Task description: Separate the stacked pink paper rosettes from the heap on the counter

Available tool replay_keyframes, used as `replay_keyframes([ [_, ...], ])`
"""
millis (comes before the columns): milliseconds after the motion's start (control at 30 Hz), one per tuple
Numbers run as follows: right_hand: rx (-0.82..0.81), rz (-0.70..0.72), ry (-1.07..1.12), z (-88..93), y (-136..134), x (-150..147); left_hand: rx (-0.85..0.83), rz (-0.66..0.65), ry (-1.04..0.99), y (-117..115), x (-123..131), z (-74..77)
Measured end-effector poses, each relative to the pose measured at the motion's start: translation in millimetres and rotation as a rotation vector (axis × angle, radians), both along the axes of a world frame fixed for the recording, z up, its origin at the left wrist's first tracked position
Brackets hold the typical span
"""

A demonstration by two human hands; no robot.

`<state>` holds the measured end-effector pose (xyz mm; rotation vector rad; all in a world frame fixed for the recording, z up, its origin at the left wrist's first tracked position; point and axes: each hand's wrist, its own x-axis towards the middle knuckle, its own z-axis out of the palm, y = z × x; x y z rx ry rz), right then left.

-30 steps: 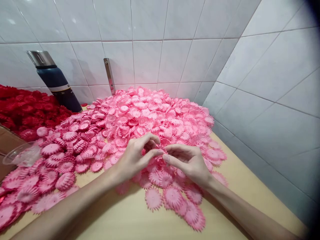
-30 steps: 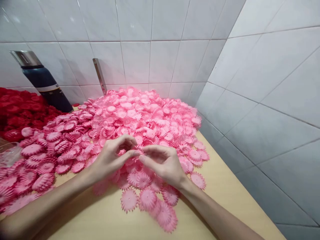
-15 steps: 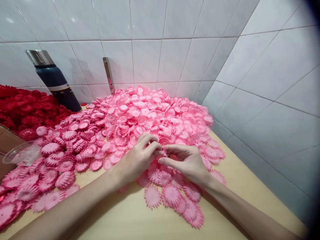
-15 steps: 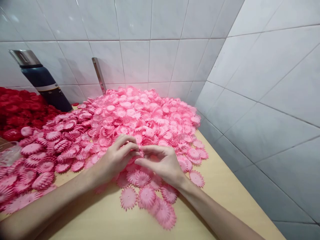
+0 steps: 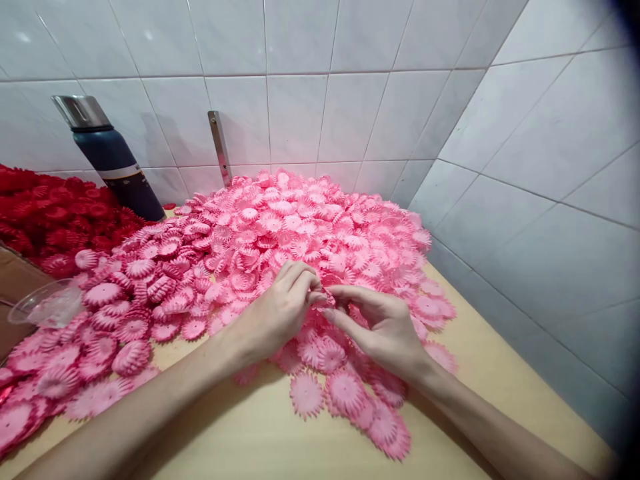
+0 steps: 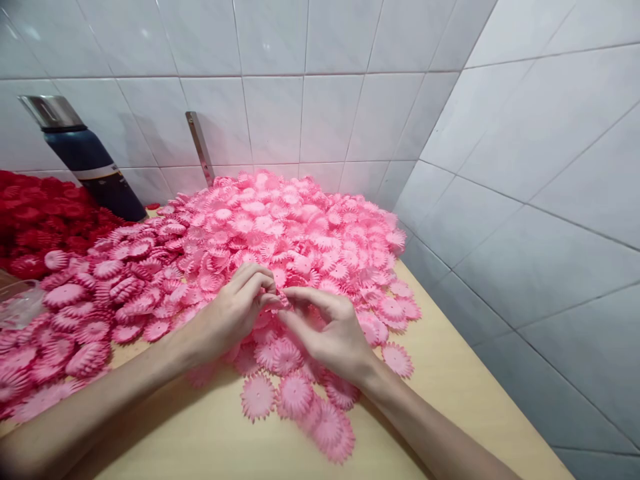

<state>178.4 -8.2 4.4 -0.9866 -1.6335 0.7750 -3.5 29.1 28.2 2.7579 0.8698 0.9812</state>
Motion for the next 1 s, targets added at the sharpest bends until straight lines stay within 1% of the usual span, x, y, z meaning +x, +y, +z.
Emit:
replay_keyframes([
  [100,-0.040,0.010,0.030,-1.2,-1,-2,-0.003,-0.003,-0.013,-1,0,1.9],
  [233,-0.043,-0.020,0.036,-1.1,-3,-4,-0.018,-0.024,0.013,-2,-2,5.0],
  [300,-0.045,-0.031,0.025,-0.8,-3,-4,-0.043,-0.042,-0.015,0,-3,2.9],
  [433,-0.065,-0.002,0.037,-1.7,-2,-3,-0.060,-0.066,-0.122,5,-3,-4.8],
  [500,-0.063,-0.009,0.047,-2.7,-1,-3,-0.036,-0.053,-0.090,5,-2,-6.0],
  [600,-0.070,-0.037,0.053,-4.3,-1,-3,0.050,-0.003,0.060,1,-2,-1.7],
  [667,-0.055,-0.053,0.044,-5.3,-2,-4,0.149,0.025,0.154,-2,-2,4.1],
  [800,0.049,-0.071,-0.012,-7.3,-3,-4,0.352,0.014,0.303,-6,-4,16.7],
  [867,0.077,-0.077,-0.028,-7.6,-3,-4,0.408,0.005,0.350,-7,-7,22.0],
  [1000,0.097,-0.089,-0.020,-5.3,-3,-5,0.480,0.029,0.387,-5,-11,29.5],
])
